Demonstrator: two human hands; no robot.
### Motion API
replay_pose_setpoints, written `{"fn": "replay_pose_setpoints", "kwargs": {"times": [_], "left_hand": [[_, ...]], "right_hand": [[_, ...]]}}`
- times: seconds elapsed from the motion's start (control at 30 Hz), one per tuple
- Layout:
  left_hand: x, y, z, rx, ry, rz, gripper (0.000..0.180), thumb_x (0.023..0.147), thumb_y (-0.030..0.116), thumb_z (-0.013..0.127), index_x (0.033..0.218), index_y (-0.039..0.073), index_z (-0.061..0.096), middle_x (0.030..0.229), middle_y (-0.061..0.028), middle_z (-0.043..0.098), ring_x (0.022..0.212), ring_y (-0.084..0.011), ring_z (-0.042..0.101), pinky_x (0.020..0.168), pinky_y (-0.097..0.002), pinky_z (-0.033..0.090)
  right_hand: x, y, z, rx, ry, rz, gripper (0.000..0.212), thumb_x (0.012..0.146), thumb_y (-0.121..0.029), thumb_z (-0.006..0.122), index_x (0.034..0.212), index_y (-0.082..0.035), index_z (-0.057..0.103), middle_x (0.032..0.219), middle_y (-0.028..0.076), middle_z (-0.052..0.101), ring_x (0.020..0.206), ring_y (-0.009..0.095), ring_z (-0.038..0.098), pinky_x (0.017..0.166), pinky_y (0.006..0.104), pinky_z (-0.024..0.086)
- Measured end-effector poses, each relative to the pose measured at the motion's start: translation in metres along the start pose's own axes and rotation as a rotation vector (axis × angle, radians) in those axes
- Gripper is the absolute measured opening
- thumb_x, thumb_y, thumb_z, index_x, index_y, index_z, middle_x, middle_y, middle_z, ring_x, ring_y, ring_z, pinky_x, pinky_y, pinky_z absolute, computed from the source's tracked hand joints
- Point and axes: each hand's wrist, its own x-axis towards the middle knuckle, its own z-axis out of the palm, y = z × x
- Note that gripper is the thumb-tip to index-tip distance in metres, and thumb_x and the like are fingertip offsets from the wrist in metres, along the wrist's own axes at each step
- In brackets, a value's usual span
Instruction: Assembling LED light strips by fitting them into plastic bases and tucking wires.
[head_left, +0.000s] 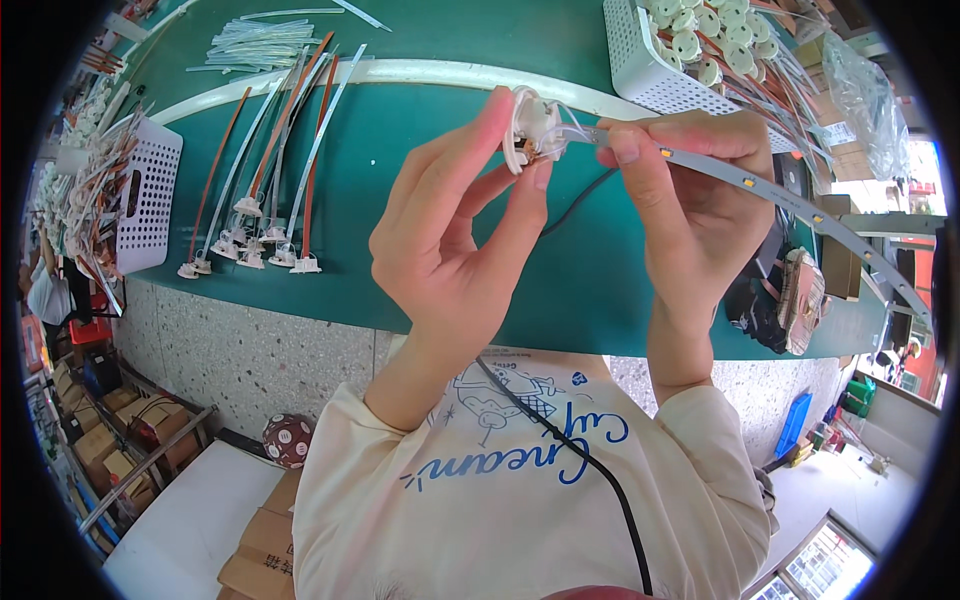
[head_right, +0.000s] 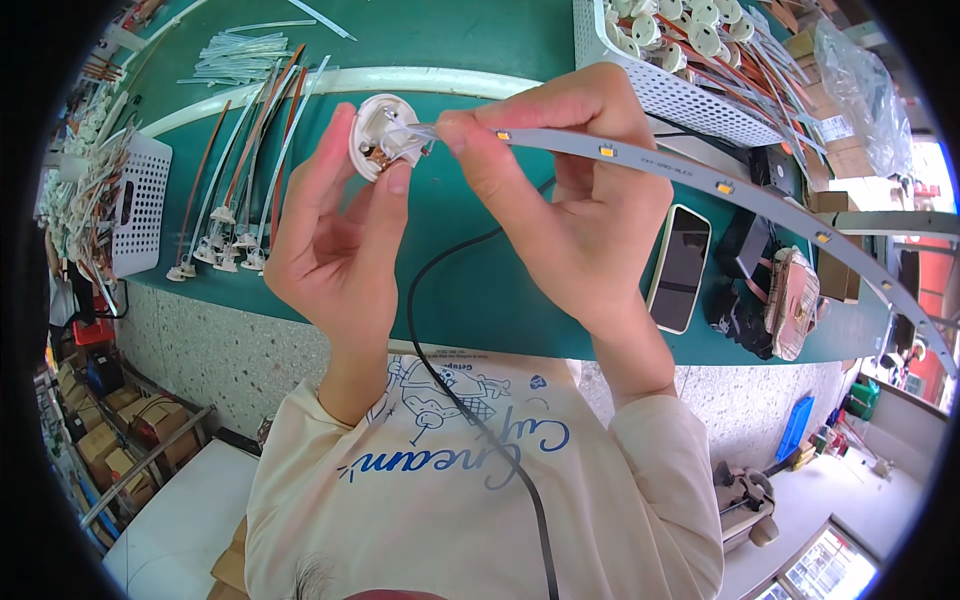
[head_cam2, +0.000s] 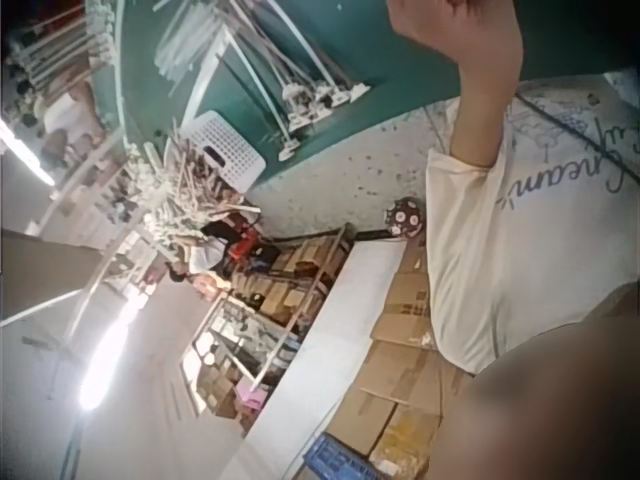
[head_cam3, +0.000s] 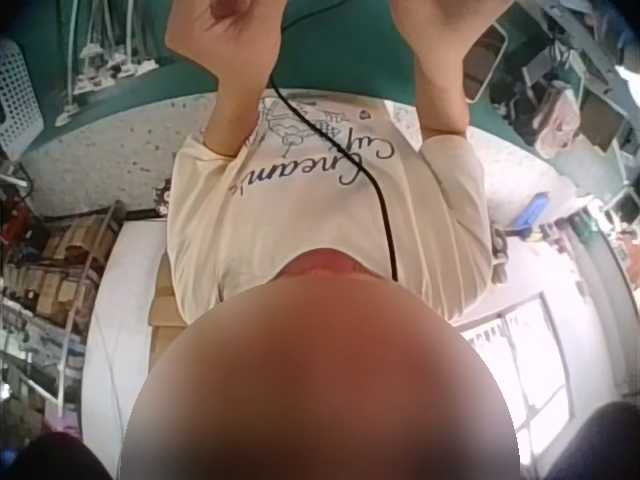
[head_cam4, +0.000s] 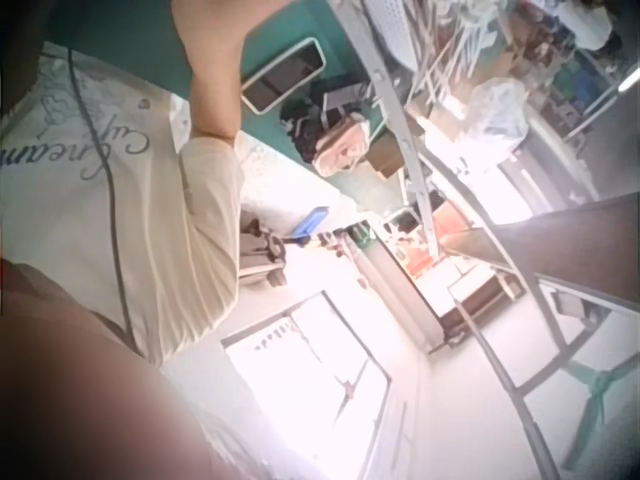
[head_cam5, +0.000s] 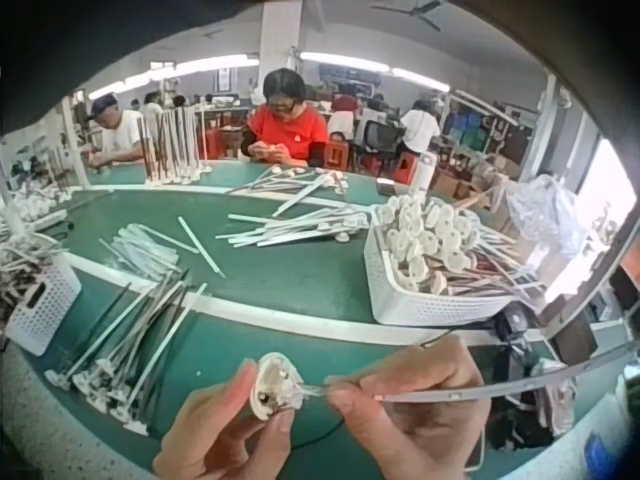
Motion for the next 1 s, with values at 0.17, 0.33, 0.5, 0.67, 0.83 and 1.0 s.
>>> {"fn": "replay_pose_setpoints", "kwargs": {"times": [0.17, 0.33, 0.5, 0.67, 0.83, 1.0], "left_hand": [[0.002, -0.001, -0.002, 0.026, 0.001, 0.029, 0.04, 0.065, -0.014, 0.059, 0.103, -0.002, 0.054, 0.093, -0.012, 0.056, 0.081, -0.0148, 0.056, 0.065, -0.0231, 0.052], [0.004, -0.001, -0.001, 0.021, -0.029, 0.009, 0.039, 0.065, -0.014, 0.059, 0.102, -0.002, 0.054, 0.093, -0.0121, 0.056, 0.081, -0.0141, 0.056, 0.064, -0.0226, 0.052], [0.001, -0.008, 0.001, -0.011, -0.019, 0.018, 0.038, 0.067, -0.013, 0.058, 0.103, -0.002, 0.053, 0.095, -0.0119, 0.055, 0.083, -0.0142, 0.055, 0.066, -0.0226, 0.052], [-0.001, -0.013, 0.001, 0.006, -0.062, -0.184, 0.046, 0.071, -0.008, 0.057, 0.115, -0.001, 0.044, 0.105, -0.0097, 0.048, 0.095, -0.0151, 0.049, 0.074, -0.0231, 0.047], [-0.002, -0.014, -0.005, -0.158, -0.131, -0.373, 0.05, 0.071, -0.008, 0.056, 0.117, -0.005, 0.038, 0.113, -0.0122, 0.045, 0.098, -0.018, 0.049, 0.079, -0.027, 0.044], [-0.011, -0.022, -0.025, -0.202, -0.223, -0.42, 0.054, 0.067, 0.003, 0.063, 0.114, -0.008, 0.039, 0.108, -0.0157, 0.049, 0.096, -0.0212, 0.051, 0.081, -0.0288, 0.043]], "right_hand": [[0.002, 0.001, -0.004, -0.004, -0.073, 0.033, 0.019, 0.073, 0.007, 0.057, 0.081, 0.0, 0.041, 0.073, 0.013, 0.056, 0.063, 0.016, 0.057, 0.059, 0.0263, 0.048], [0.002, 0.003, 0.0, 0.08, -0.037, 0.043, 0.018, 0.073, 0.006, 0.057, 0.081, 0.0, 0.041, 0.071, 0.012, 0.056, 0.062, 0.016, 0.057, 0.058, 0.0253, 0.048], [0.0, 0.012, 0.003, 0.123, 0.001, 0.037, 0.017, 0.074, 0.004, 0.057, 0.081, 0.0, 0.042, 0.071, 0.011, 0.056, 0.061, 0.014, 0.057, 0.057, 0.0233, 0.048], [-0.001, 0.032, 0.006, 0.144, -0.063, 0.183, 0.012, 0.075, 0.003, 0.056, 0.081, 0.0, 0.047, 0.075, 0.009, 0.057, 0.069, 0.013, 0.058, 0.06, 0.0215, 0.047], [-0.005, 0.031, -0.003, 0.279, -0.117, 0.179, 0.012, 0.073, 0.005, 0.057, 0.081, 0.002, 0.048, 0.077, 0.009, 0.057, 0.073, 0.014, 0.058, 0.063, 0.0244, 0.049], [-0.013, 0.031, -0.011, 0.381, -0.225, 0.327, 0.016, 0.072, 0.001, 0.06, 0.084, 0.001, 0.049, 0.079, 0.007, 0.057, 0.074, 0.013, 0.058, 0.065, 0.025, 0.048]]}}
